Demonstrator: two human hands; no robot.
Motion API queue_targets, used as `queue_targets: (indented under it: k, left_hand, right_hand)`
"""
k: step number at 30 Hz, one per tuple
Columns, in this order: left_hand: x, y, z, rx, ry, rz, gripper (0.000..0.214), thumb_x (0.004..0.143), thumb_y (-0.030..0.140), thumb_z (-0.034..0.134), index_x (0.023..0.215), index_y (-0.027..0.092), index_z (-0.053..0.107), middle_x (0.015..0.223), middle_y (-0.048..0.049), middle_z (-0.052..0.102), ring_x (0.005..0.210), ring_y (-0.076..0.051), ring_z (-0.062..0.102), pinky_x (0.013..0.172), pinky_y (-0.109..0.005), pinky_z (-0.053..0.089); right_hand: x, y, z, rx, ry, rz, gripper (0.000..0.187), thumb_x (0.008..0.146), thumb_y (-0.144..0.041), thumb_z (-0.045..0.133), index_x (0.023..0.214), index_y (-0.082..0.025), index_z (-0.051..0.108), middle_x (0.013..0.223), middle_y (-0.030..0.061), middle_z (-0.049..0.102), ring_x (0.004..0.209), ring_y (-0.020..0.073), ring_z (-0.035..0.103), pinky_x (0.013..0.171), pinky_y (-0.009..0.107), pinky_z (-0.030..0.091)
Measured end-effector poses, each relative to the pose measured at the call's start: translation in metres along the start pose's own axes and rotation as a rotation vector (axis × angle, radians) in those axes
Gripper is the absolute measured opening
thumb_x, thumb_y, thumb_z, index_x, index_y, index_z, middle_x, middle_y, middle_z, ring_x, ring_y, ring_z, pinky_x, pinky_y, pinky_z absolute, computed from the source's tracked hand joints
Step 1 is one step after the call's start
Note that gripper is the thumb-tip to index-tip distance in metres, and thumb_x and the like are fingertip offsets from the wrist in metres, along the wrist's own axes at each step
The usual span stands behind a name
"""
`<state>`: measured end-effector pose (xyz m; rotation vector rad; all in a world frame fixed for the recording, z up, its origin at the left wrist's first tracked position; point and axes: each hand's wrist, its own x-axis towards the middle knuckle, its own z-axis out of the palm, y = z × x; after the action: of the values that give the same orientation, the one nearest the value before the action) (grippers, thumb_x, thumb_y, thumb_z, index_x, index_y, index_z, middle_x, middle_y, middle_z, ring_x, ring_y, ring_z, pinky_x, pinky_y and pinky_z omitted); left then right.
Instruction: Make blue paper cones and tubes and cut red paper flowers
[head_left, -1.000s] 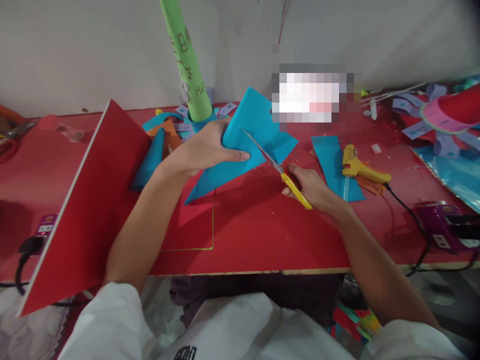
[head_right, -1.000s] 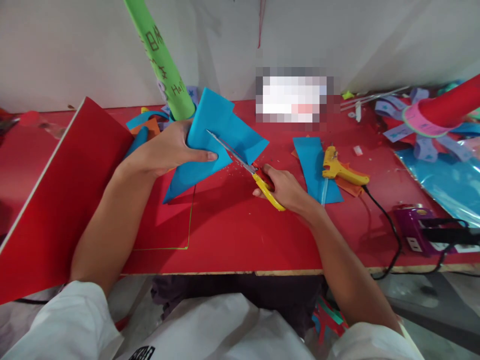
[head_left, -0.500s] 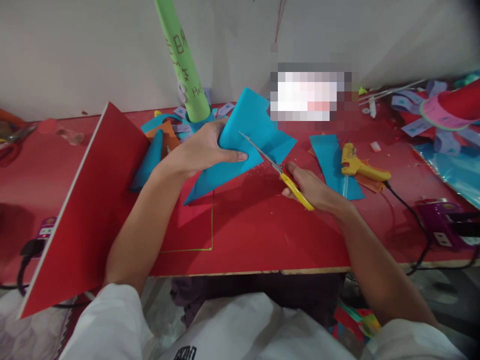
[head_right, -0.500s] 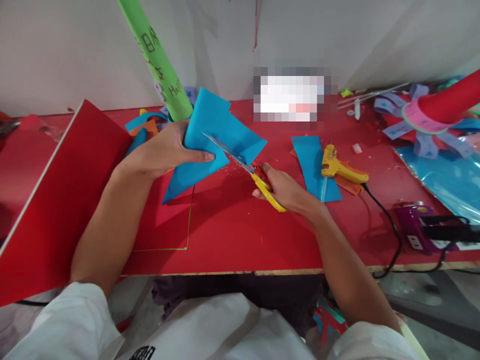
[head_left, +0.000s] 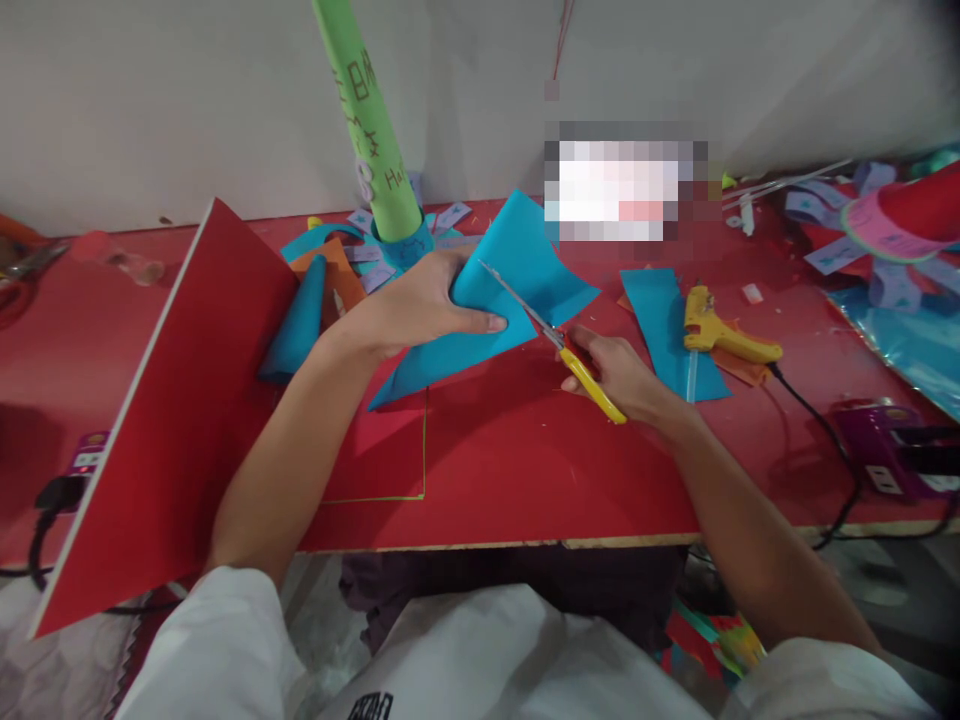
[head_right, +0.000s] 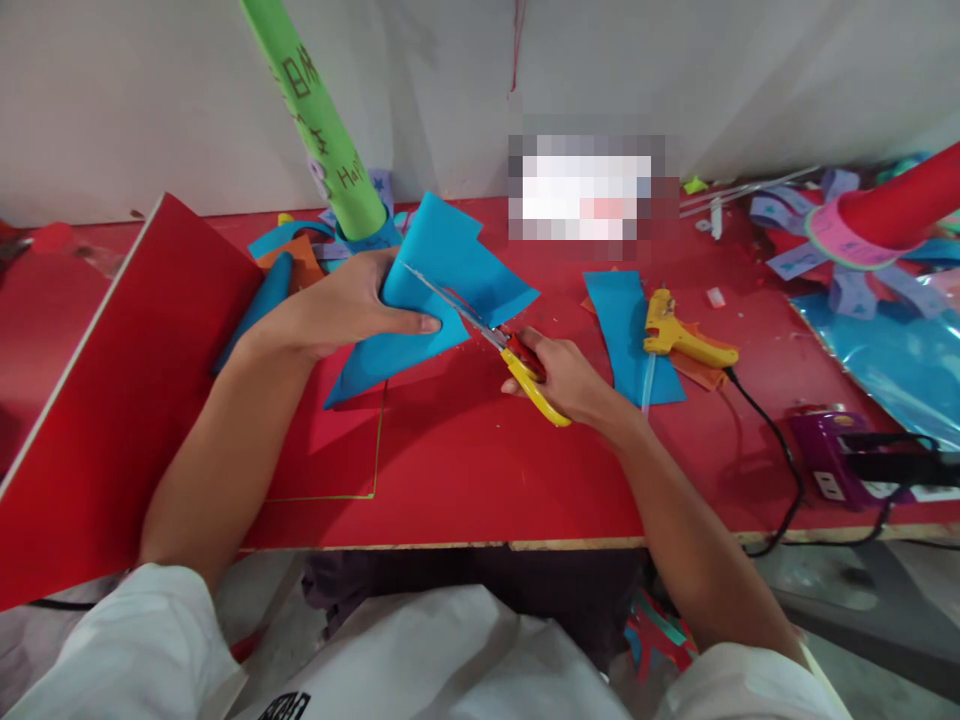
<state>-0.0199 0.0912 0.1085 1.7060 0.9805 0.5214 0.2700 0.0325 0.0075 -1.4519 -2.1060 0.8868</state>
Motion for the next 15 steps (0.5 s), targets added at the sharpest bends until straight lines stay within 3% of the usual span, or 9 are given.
queue_targets:
  k: [4,15]
  left_hand:
    - [-0.0006,0.0016,0.0006,-0.023,-0.008,0.010,0.066,0.079,0.042,0.093,0.135,0.017,0.069,0.127,-0.0095,0.081,0.110,-0.031,0.077,0.098,-0.051,0.065]
    - [-0.0025,0.0027,0.0018,-0.069,-0.010,0.001,0.049,0.079,0.039,0.093,0.122,0.024,0.075,0.117,-0.0043,0.083,0.107,-0.031,0.075,0.101,-0.058,0.062]
  right_hand:
    - [0.0004,0.0013,0.0018,-0.010,0.052,-0.029,0.054,0.081,-0.073,0.078,0.092,-0.023,0.061,0.072,0.0019,0.063,0.064,0.0190,0.054,0.059,0.031,0.037]
    - [-0.0016,-0.0009,-0.0015,-0.045,0.156,-0.010,0.071,0.076,-0.092,0.068,0.072,-0.024,0.050,0.060,-0.0031,0.040,0.058,0.0142,0.034,0.054,0.032,0.031]
